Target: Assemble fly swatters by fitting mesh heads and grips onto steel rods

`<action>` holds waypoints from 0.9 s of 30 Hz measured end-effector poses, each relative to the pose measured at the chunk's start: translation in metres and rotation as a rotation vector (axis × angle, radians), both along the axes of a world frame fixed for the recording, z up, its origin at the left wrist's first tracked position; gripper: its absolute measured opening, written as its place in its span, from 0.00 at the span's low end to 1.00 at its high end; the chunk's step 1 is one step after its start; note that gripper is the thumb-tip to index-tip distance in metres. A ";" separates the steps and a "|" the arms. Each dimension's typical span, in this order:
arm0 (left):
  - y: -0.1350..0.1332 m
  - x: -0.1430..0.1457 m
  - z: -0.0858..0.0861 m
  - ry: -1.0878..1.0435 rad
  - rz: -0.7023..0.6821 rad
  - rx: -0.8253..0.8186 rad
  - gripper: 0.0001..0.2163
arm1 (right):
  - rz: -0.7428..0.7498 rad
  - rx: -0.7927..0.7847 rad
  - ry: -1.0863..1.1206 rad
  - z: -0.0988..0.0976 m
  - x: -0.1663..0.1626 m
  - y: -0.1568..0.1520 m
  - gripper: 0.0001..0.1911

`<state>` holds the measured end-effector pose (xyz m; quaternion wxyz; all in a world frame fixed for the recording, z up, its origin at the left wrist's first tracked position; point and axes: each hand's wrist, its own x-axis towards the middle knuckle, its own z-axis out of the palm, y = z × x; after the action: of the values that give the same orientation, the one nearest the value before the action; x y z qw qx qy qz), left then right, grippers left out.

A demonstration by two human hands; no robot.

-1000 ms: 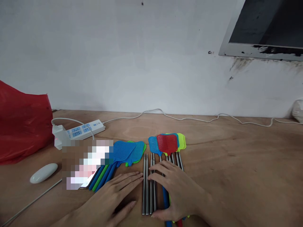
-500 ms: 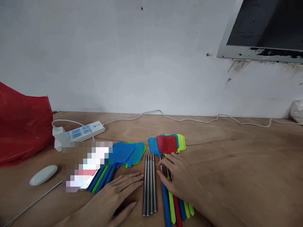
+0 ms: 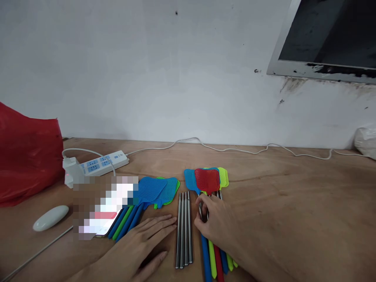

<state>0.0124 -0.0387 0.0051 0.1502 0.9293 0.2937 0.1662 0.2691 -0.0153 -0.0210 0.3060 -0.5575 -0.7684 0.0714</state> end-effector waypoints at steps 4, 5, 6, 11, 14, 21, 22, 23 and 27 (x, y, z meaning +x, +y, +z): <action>-0.001 0.001 0.002 0.030 0.002 0.000 0.26 | 0.012 -0.042 0.254 0.001 0.000 0.003 0.09; -0.001 0.001 0.002 0.045 0.004 0.000 0.25 | 0.017 -0.061 0.329 0.002 0.000 0.004 0.08; -0.001 0.001 0.002 0.058 0.004 0.001 0.25 | 0.021 -0.086 0.410 0.004 -0.001 0.005 0.08; 0.000 0.001 0.001 0.100 0.001 0.016 0.24 | 0.045 -0.242 0.817 0.015 -0.002 0.005 0.10; 0.000 0.001 0.001 0.127 -0.007 0.013 0.24 | 0.020 -0.354 0.983 0.020 0.000 0.005 0.15; 0.000 0.002 0.006 0.121 -0.009 -0.019 0.21 | -0.132 -0.591 1.174 0.024 0.000 0.003 0.20; 0.000 0.002 0.007 0.110 -0.005 -0.026 0.20 | -0.111 -0.596 1.184 0.026 -0.001 0.003 0.20; 0.000 0.003 0.008 0.092 -0.002 -0.032 0.19 | -0.085 -0.597 1.194 0.027 -0.001 0.002 0.20; 0.000 0.003 0.009 0.009 0.007 -0.062 0.16 | -0.005 -0.613 1.228 0.032 -0.002 0.001 0.20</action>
<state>0.0156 -0.0388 0.0139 0.1770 0.9240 0.3024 0.1531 0.2672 -0.0142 0.0107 0.5147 -0.4793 -0.3997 0.5879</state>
